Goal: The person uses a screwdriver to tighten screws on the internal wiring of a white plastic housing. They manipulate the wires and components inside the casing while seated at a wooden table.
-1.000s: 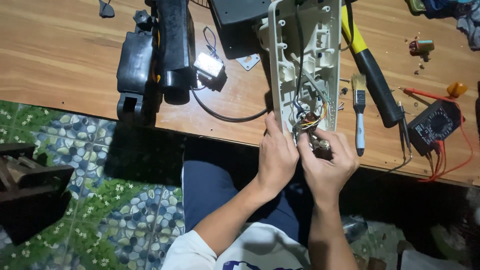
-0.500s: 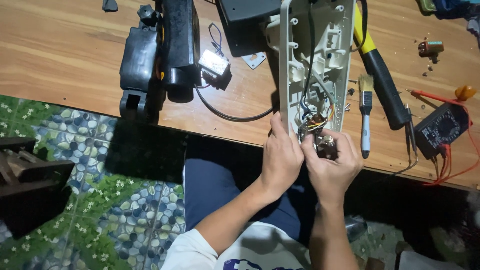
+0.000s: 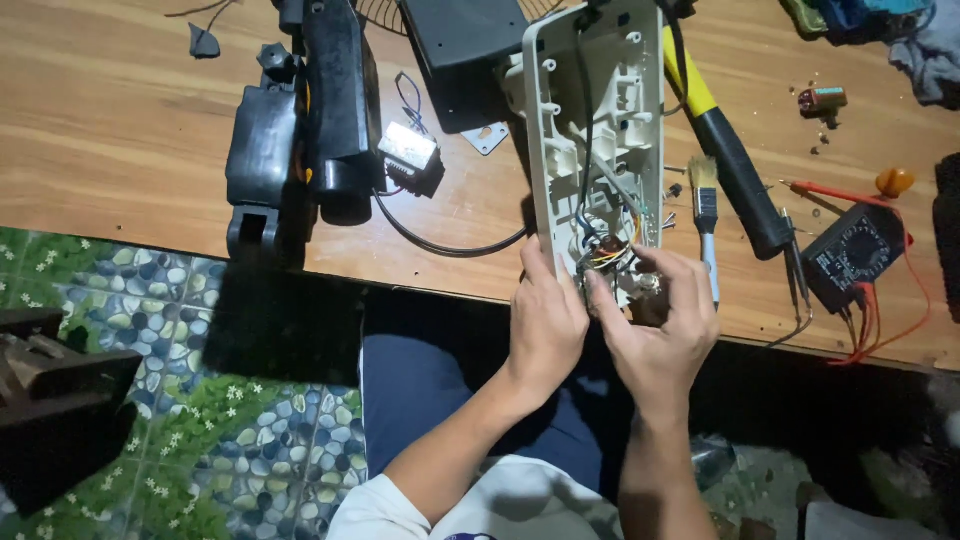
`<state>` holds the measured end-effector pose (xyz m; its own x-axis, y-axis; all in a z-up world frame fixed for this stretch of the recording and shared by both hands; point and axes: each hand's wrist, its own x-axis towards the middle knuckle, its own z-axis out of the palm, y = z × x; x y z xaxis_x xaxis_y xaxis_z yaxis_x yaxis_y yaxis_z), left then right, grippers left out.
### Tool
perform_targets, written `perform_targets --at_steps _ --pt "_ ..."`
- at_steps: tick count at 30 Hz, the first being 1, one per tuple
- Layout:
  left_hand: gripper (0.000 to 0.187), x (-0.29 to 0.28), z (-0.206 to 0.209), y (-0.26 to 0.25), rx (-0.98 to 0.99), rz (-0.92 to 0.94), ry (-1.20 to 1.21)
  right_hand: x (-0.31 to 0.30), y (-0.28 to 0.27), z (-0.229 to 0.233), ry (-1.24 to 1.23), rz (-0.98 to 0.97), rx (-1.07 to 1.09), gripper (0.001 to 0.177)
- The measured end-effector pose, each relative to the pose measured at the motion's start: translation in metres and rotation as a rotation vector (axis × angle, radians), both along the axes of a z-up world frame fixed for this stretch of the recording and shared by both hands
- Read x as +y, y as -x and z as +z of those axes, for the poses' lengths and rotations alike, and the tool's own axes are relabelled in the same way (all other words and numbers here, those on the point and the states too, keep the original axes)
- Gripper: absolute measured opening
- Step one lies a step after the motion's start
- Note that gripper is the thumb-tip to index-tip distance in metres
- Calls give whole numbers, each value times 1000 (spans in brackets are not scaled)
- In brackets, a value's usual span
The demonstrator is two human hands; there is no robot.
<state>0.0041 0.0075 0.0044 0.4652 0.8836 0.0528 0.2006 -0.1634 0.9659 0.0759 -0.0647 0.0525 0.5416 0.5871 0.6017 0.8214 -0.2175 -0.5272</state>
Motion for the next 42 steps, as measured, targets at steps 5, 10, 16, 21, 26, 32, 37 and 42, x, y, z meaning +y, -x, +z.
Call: perform_targets --at_steps 5,10,16,21,26,32,37,42 --pt "36 1 5 1 -4 1 17 -3 -2 9 2 6 83 50" --pt "36 0 7 -1 8 4 19 -2 -4 15 24 33 72 60" --pt "33 1 13 0 29 -1 9 2 -8 13 19 43 62 58" --pt "31 1 19 -1 -7 6 -10 6 -11 18 36 83 83 56" --pt "30 0 4 -1 17 15 -12 5 -17 8 35 83 131 57" --pt "31 1 16 0 30 9 -11 6 -19 -2 2 30 150 54" --pt "33 2 17 1 38 18 -13 7 -20 -13 -3 -24 105 55" --pt "34 2 12 1 -4 5 3 14 -9 7 19 23 204 62"
